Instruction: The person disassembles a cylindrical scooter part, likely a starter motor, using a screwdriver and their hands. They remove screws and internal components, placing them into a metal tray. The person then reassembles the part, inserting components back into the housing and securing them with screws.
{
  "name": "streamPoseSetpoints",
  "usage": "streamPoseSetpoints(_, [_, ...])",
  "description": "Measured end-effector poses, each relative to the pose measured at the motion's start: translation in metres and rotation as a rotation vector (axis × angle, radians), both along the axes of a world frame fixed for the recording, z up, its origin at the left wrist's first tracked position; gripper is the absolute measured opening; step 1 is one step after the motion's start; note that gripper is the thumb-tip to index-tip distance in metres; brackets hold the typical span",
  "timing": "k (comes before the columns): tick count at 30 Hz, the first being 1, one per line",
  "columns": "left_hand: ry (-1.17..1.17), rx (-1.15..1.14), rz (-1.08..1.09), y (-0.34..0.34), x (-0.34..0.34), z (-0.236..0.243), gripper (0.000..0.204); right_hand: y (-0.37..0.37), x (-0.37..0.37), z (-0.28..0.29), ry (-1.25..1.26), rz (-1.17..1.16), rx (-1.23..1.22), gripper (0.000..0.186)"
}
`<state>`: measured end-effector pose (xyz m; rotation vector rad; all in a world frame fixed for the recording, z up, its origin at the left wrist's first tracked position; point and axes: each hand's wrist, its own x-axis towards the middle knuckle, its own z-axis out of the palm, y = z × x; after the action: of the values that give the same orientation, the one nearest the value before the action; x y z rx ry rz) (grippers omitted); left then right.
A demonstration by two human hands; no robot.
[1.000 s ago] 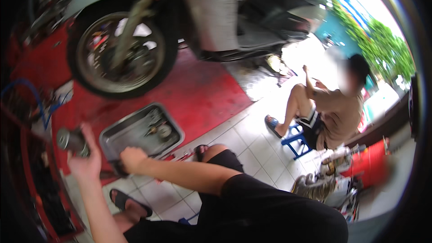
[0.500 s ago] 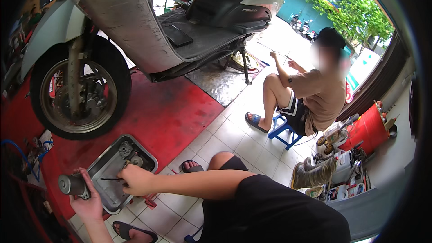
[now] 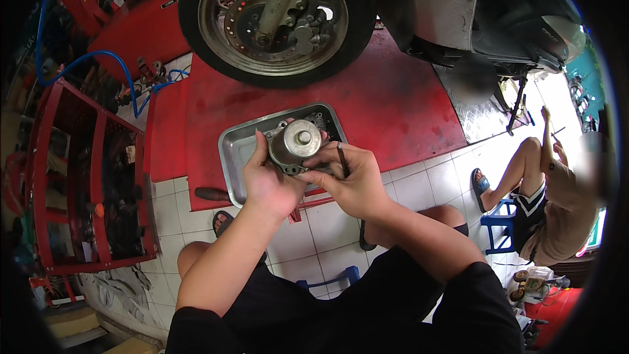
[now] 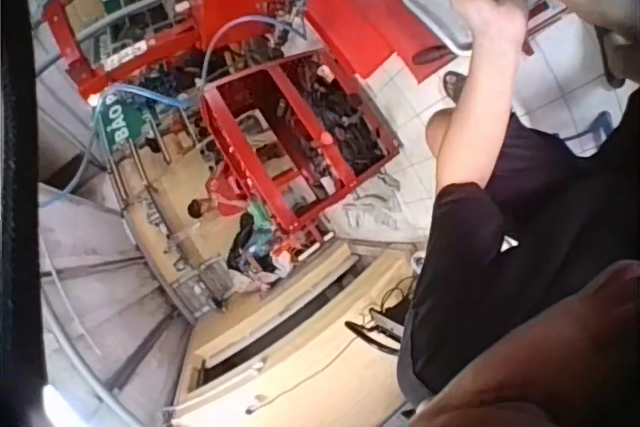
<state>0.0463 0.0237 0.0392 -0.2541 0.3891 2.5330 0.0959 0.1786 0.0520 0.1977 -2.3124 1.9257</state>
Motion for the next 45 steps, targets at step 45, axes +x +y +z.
streamPoseSetpoints(45, [0.142, 0.049, 0.199, -0.003, 0.006, -0.014, 0.045, -0.058, 0.017, -0.016, -0.32, -0.205, -0.52, 0.016])
